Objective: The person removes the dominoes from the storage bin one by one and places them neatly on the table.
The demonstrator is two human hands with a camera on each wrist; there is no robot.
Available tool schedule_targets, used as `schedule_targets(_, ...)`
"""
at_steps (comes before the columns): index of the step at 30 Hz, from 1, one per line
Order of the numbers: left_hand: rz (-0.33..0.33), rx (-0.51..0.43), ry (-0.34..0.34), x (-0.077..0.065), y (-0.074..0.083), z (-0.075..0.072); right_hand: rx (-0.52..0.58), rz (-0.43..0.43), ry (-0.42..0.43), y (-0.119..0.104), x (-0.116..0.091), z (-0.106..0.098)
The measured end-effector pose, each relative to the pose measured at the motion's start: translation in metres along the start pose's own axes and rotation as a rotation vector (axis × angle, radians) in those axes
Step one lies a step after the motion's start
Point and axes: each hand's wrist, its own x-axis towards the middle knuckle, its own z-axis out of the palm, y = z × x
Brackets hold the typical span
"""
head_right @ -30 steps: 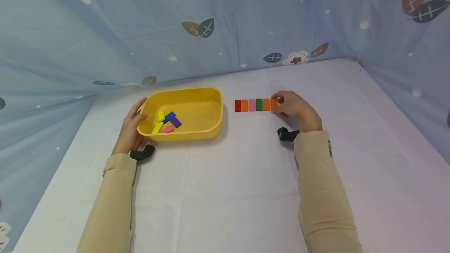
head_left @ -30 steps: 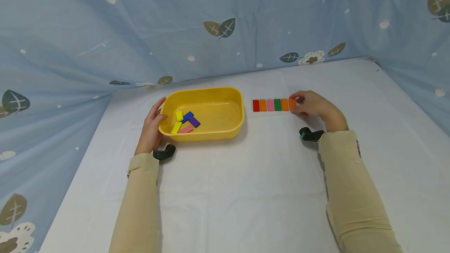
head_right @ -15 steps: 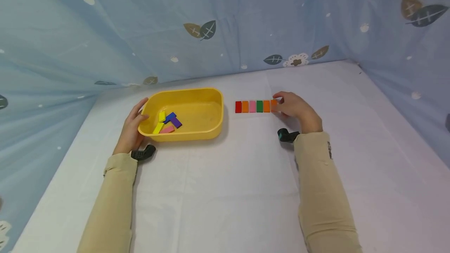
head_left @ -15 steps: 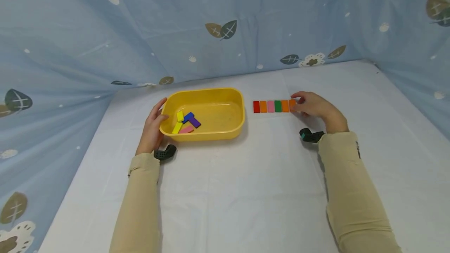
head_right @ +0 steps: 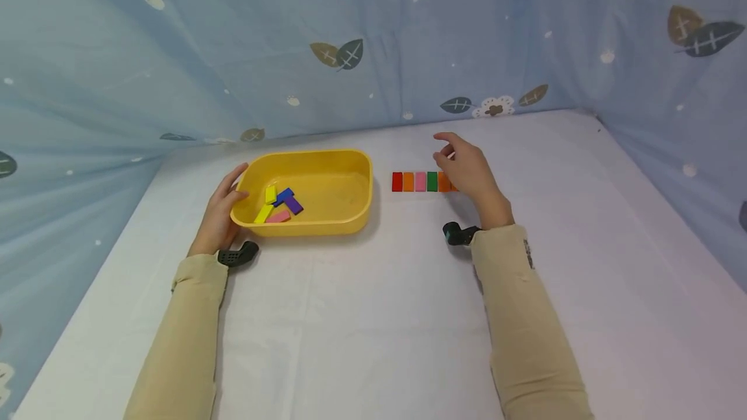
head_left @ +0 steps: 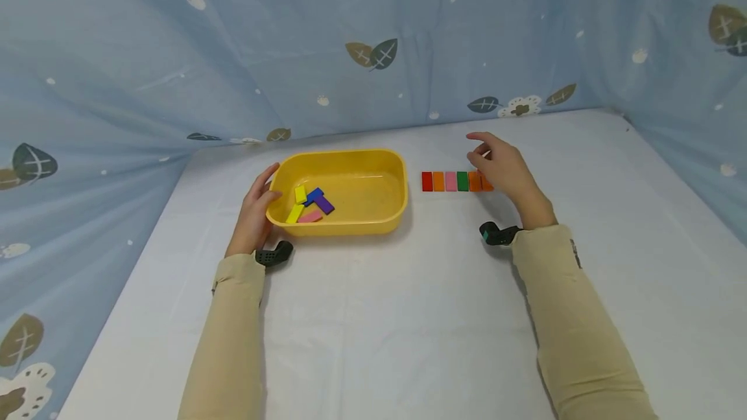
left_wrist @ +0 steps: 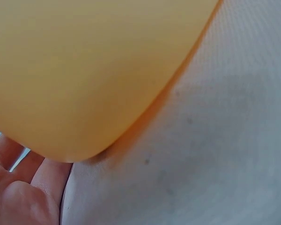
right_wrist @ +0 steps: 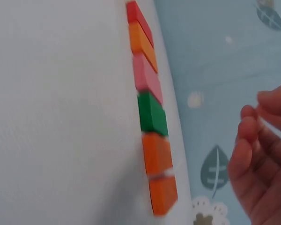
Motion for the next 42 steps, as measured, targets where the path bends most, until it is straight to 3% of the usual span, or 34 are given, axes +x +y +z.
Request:
schedule_targets(3,-0.005,0.0,0.009,-0.001,0.0,-0.001,0.059,-0.061,0.03,-0.011,0.002,0.008)
schedule_targets(9,-0.001,0.0,0.008,-0.003,0.001,-0.004,0.334,-0.199,0.049,-0.04,-0.007,0.019)
schedule_targets(11,0.0,-0.003,0.007,-0.003,0.002,-0.005,0.38,-0.225,0.046,-0.047,-0.008,0.025)
schedule_targets(20,-0.013,-0.01,0.021,-0.004,0.001,-0.006,0.566,-0.359,-0.081,-0.087,-0.026,0.044)
schedule_targets(27,0.004,-0.025,0.014,-0.003,0.001,-0.006,0.584,-0.421,-0.178,-0.087,-0.023,0.068)
schedule_targets(32,0.005,-0.031,-0.002,-0.003,0.0,-0.005,0.453,-0.435,-0.205,-0.086,-0.02,0.081)
schedule_targets(42,0.043,-0.023,-0.002,0.001,-0.005,-0.002,-0.072,-0.523,-0.25,-0.114,-0.031,0.098)
